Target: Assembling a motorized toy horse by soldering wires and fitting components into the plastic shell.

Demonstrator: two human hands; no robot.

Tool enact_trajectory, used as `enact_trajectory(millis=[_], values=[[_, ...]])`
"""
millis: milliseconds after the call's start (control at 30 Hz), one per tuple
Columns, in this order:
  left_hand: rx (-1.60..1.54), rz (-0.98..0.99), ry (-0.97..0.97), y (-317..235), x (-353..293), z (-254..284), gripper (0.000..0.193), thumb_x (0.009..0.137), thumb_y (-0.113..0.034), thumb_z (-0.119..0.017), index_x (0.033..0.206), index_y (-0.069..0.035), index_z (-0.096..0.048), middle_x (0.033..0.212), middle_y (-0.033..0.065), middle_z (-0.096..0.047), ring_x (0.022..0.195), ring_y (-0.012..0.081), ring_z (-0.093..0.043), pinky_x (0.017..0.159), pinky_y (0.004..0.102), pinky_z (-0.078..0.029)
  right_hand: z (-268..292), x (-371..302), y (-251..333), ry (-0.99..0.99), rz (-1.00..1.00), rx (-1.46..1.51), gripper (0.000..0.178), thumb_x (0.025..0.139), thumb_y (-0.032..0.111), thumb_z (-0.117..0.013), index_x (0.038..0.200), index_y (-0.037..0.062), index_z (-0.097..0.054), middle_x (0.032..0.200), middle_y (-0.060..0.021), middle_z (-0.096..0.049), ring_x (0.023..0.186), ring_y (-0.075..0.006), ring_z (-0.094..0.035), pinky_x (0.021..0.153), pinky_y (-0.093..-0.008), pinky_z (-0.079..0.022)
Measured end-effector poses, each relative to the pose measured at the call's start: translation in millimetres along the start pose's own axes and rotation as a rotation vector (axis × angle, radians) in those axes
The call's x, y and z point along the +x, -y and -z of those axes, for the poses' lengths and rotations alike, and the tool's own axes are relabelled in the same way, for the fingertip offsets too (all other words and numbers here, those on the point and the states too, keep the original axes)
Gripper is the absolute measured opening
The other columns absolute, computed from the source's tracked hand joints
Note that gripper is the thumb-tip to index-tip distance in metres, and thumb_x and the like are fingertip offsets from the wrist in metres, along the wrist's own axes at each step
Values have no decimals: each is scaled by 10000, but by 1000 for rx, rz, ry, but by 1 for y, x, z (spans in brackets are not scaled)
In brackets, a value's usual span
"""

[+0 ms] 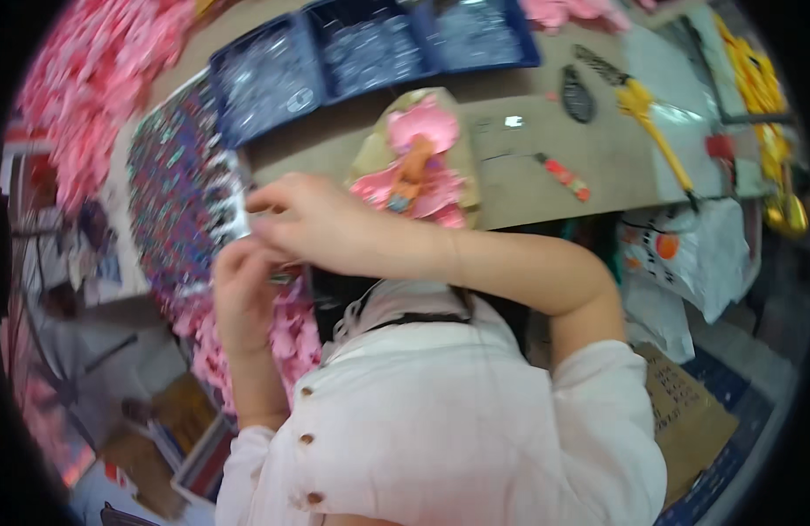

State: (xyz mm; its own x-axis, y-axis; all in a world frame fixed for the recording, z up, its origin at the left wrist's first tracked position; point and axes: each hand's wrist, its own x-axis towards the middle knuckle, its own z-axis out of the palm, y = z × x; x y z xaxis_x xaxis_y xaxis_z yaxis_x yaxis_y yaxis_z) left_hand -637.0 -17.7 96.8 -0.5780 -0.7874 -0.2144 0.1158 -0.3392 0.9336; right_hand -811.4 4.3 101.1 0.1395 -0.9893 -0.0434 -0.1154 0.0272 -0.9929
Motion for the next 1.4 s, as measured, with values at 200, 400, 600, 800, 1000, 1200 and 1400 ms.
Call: enact_trajectory(millis=[200,400,600,800,1000,1200,1400], values=[[608,-584,-383,17,12,-17,103,850,-17,-559,900,43,-625,863,103,-623,777,162,-589,724,259,-473,36,-54,9,-444,382,-619,258,827,153,-591,1049,21,-597,1064,-119,-581,989,-277,-546,847,-371,-428],[438,-200,-147,65,49,-25,163,817,-91,-630,932,24,-645,875,92,-625,794,163,-583,726,260,-458,126,-174,-57,-959,-292,-95,298,879,191,-578,1078,-31,-585,996,-102,-643,892,-150,-608,801,-266,-453],[558,-183,-5,51,54,-33,178,809,-129,-651,921,9,-660,853,75,-631,756,131,-571,705,254,-455,246,-202,-110,-1232,132,-287,508,886,179,-581,1342,58,-392,1263,-67,-493,1104,-129,-486,901,-264,-394],[531,-149,59,43,47,-34,176,800,-122,-654,921,5,-667,791,84,-636,702,146,-579,662,271,-456,265,-182,-61,-983,-32,-847,383,852,184,-633,1213,82,-557,1045,-62,-611,914,-99,-566,771,-212,-433],[923,-416,74,50,31,-30,137,759,-98,-671,883,-40,-673,783,84,-641,694,213,-592,649,307,-452,170,-198,-37,-1259,51,-892,374,875,161,-582,1203,-11,-525,1054,-142,-609,894,-166,-605,773,-254,-473],[1144,-738,51,80,30,-39,145,707,-130,-708,843,-115,-661,799,4,-597,796,211,-530,736,346,-369,99,-184,-38,-1347,206,-287,477,886,143,-524,1266,-106,-380,1150,-234,-528,1015,-255,-577,848,-329,-494],[1044,-671,-12,84,28,-42,96,728,-90,-694,810,-64,-652,758,22,-580,782,209,-499,706,310,-386,93,-174,-42,-1210,223,-169,515,872,144,-519,1300,-87,-348,1153,-245,-509,986,-266,-577,849,-335,-485]])
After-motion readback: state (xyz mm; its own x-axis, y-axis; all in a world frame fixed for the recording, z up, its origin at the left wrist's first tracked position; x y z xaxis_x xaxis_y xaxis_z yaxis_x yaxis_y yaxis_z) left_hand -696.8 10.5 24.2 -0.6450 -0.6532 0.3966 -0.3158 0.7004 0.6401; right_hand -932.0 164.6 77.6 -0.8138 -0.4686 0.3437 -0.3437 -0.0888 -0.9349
